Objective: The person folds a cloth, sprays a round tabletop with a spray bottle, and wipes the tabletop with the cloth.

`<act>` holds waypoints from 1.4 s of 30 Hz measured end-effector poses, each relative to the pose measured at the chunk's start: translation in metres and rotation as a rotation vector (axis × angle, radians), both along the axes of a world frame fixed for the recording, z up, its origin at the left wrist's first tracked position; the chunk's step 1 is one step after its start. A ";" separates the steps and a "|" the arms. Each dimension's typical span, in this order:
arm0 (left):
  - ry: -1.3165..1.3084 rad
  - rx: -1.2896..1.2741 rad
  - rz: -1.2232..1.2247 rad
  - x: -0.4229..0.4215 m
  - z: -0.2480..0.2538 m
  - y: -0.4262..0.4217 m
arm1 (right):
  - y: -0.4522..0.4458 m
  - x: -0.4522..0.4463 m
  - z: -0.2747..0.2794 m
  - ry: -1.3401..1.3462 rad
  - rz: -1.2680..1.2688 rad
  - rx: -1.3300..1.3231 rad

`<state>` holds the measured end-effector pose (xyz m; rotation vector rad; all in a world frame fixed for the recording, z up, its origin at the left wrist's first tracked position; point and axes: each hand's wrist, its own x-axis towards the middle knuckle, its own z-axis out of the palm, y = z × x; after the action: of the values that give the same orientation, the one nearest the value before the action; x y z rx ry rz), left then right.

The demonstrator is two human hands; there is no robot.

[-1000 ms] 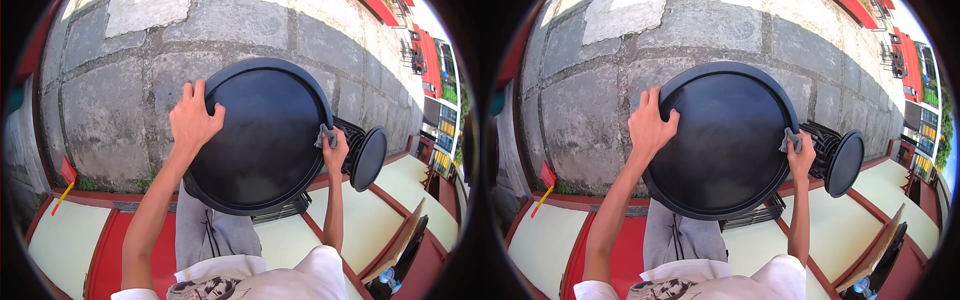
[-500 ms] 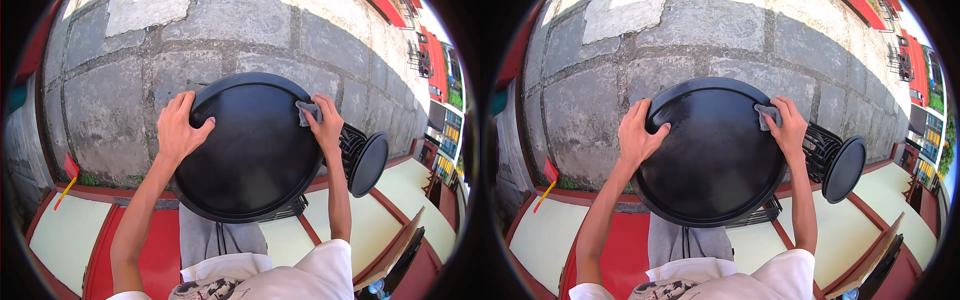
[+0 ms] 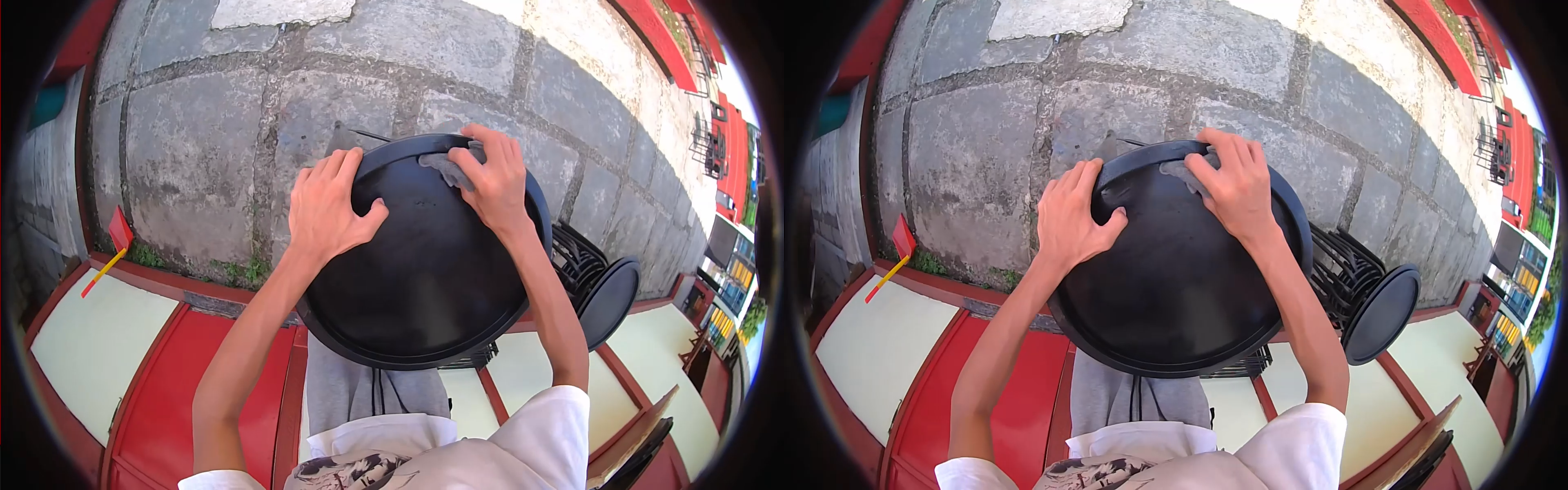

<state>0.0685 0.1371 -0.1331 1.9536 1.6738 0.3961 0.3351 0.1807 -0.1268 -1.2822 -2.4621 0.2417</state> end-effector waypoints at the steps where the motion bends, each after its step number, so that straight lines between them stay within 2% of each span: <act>1: -0.012 -0.001 0.007 0.000 0.000 -0.001 | -0.006 0.019 -0.001 0.001 -0.091 -0.004; 4: -0.029 -0.019 0.011 -0.002 -0.001 -0.001 | -0.035 0.080 0.000 -0.082 -0.272 -0.003; 7: -0.089 -0.011 0.049 -0.005 -0.003 -0.001 | -0.054 0.096 0.000 -0.103 -0.340 0.019; 12: -0.200 -0.019 0.078 -0.014 -0.009 -0.002 | -0.019 0.064 -0.012 -0.036 -0.139 0.056; 17: -0.231 0.003 0.072 -0.013 -0.009 -0.002 | 0.024 -0.042 -0.006 0.008 0.225 0.032; 19: -0.256 0.003 0.070 -0.013 -0.007 -0.002 | 0.020 -0.080 -0.016 0.085 0.332 0.100; 22: -0.299 -0.075 0.010 -0.021 -0.006 -0.001 | 0.011 -0.103 -0.021 0.162 0.369 0.068; 25: -0.359 0.050 -0.005 -0.020 -0.005 0.000 | -0.005 -0.096 -0.020 0.131 0.225 0.018; 28: -0.409 0.028 0.009 -0.024 -0.006 0.000 | -0.025 -0.077 -0.014 0.081 0.015 -0.058; 32: -0.520 -0.082 0.098 -0.028 -0.007 0.001 | -0.053 -0.042 -0.018 0.157 -0.585 -0.012; 34: -0.627 -0.126 0.142 -0.029 -0.013 0.001 | -0.057 -0.041 -0.011 0.469 -0.922 -0.160; 36: -0.696 -0.180 0.171 -0.031 -0.012 0.001 | -0.062 -0.049 0.004 0.609 -1.083 -0.274; 40: -0.766 -0.210 0.189 -0.033 -0.015 0.003 | -0.075 -0.088 -0.004 0.816 -1.175 -0.360; 42: -0.785 -0.228 0.187 -0.033 -0.014 0.002 | -0.079 -0.120 -0.006 0.817 -1.088 -0.387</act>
<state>0.0357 0.1390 -0.1466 1.2316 1.2959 0.8662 0.2154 0.1021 -0.1326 -1.9487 -0.8845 0.7541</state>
